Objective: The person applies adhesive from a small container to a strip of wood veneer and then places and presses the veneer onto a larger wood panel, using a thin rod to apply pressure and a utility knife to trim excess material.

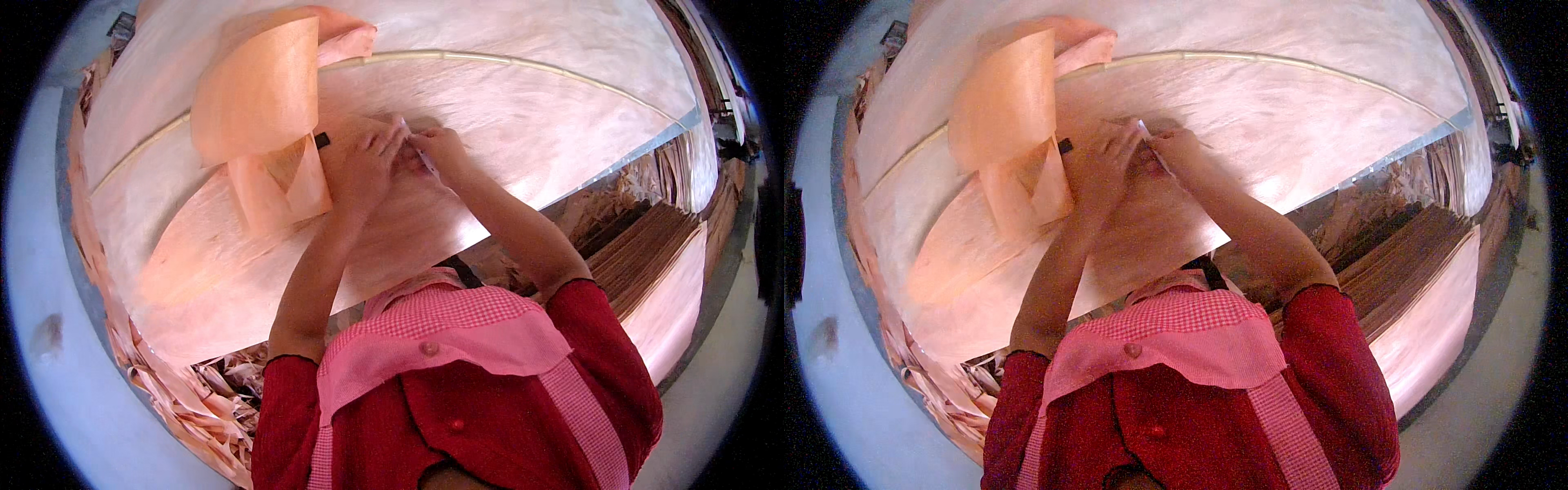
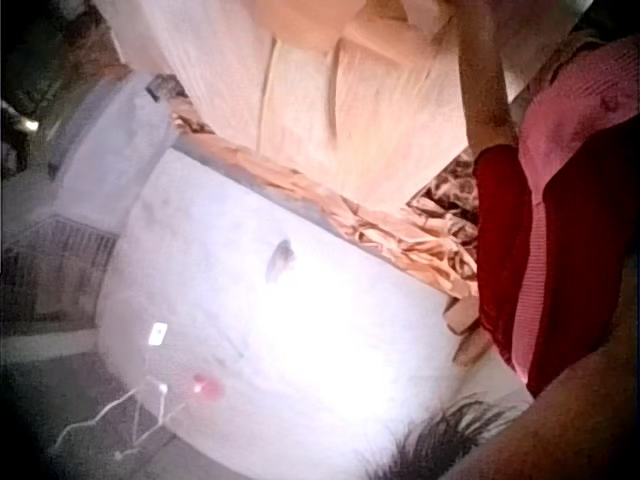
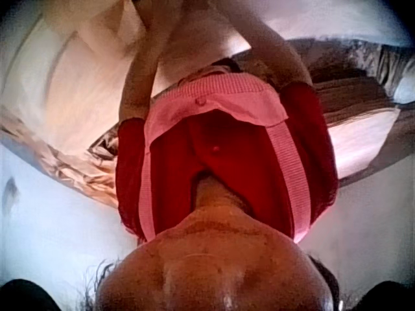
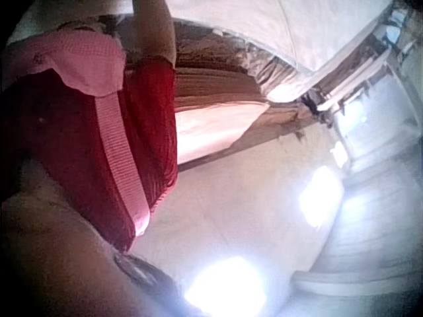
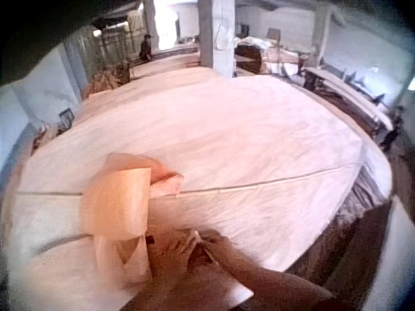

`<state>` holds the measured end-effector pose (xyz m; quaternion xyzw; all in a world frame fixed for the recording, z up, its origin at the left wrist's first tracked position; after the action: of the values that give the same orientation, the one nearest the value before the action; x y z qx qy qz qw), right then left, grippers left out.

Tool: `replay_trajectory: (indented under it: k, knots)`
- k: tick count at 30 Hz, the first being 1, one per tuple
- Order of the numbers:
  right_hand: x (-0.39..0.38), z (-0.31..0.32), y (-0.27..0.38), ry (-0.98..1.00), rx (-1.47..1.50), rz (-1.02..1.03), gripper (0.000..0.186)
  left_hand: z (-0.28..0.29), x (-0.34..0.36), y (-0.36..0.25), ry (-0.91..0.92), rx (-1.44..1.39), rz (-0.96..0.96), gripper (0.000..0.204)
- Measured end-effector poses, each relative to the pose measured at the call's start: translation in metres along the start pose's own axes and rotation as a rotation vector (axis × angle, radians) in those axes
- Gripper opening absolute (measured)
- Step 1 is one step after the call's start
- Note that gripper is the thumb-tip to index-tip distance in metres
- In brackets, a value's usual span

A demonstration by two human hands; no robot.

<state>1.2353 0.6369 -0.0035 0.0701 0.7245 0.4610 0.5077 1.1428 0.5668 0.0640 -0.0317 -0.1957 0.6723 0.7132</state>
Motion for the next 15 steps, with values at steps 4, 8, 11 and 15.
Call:
replay_trajectory:
  k: [4,8,11,15]
  knots:
    - [-0.001,0.002,-0.007,0.161,0.175,-0.077,0.017,-0.017,-0.002,-0.010,0.087,0.240,-0.157,0.038]
    - [-0.025,0.045,0.052,-0.275,-1.405,0.344,0.021,-0.016,-0.004,-0.020,0.000,0.354,-0.185,0.029]
    - [-0.044,0.067,0.059,-0.096,-1.072,0.256,0.015,0.024,-0.033,-0.020,-0.153,0.214,-0.297,0.022]
    - [-0.101,0.038,0.035,0.130,-0.519,0.126,0.016,0.131,-0.162,0.088,-0.341,0.119,0.076,0.017]
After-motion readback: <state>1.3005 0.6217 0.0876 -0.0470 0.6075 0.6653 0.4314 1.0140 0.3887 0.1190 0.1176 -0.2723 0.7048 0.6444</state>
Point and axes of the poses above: each hand's wrist, its own x-axis towards the middle knuckle, its own z-axis out of the back of the hand, y = z × x, the point moved 8 cm from there along x, towards the middle knuckle, and after that the axes turned 6 degrees about -z, right-handed, at the moved point
